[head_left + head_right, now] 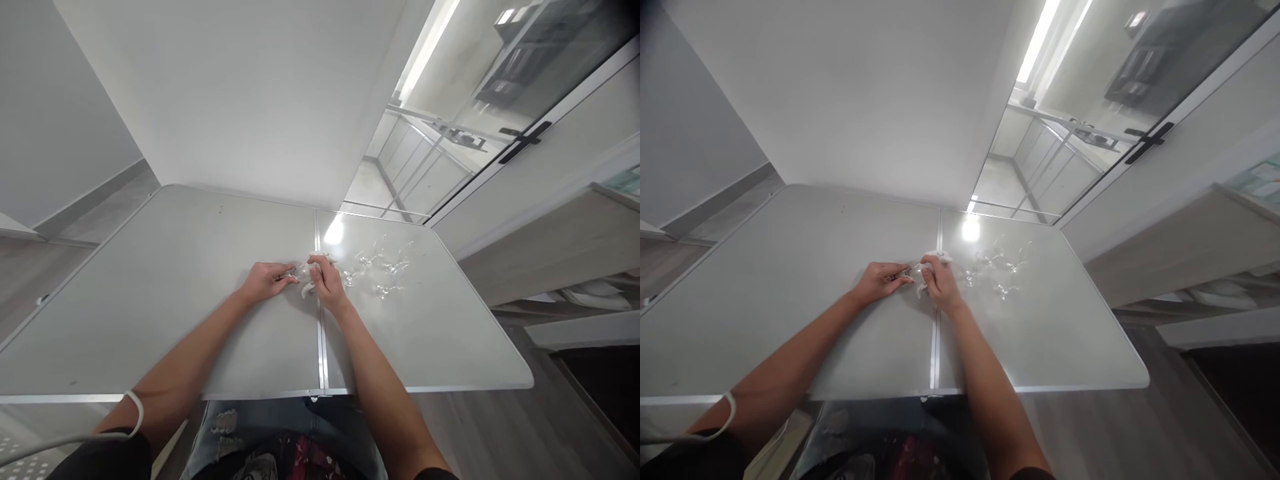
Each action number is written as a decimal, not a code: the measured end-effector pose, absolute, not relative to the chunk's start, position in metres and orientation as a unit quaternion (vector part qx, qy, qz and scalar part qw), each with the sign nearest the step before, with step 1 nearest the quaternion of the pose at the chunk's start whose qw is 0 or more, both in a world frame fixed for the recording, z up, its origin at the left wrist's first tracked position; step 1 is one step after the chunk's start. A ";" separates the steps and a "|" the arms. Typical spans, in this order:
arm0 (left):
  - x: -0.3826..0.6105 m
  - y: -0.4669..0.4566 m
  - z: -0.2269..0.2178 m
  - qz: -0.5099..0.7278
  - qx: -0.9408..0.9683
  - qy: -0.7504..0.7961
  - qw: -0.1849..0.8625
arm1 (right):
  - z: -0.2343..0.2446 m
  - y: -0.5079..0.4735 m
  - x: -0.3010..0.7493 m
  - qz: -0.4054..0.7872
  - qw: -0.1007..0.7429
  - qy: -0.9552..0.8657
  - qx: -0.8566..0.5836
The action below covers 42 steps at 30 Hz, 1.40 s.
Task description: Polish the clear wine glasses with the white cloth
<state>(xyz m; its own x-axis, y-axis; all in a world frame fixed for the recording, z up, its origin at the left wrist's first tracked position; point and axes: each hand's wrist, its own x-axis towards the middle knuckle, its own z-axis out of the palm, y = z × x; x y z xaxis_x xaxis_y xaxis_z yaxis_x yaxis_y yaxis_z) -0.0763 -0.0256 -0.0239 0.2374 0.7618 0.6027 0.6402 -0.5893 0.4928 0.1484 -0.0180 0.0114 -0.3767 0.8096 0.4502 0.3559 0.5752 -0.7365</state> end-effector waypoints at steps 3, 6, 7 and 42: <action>-0.075 -0.026 -0.023 0.435 0.776 0.448 0.086 | 0.009 -0.018 0.148 0.225 0.409 -0.804 -0.369; -0.073 -0.027 -0.023 0.437 0.773 0.448 0.105 | 0.006 -0.017 0.145 0.230 0.421 -0.799 -0.362; -0.072 -0.027 -0.022 0.438 0.771 0.449 0.112 | 0.007 -0.018 0.144 0.246 0.438 -0.783 -0.367; -0.064 -0.031 -0.010 0.519 0.703 0.411 0.260 | 0.019 -0.018 0.135 0.689 0.529 -0.407 -0.284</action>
<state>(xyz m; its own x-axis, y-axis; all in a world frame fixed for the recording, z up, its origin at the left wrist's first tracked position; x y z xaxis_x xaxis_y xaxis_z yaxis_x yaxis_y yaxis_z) -0.0640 -0.0312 -0.0102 0.1222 0.8478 0.5160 0.3086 -0.5266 0.7921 0.1347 -0.0178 0.0190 -0.2795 0.9594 0.0389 -0.4979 -0.1101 -0.8602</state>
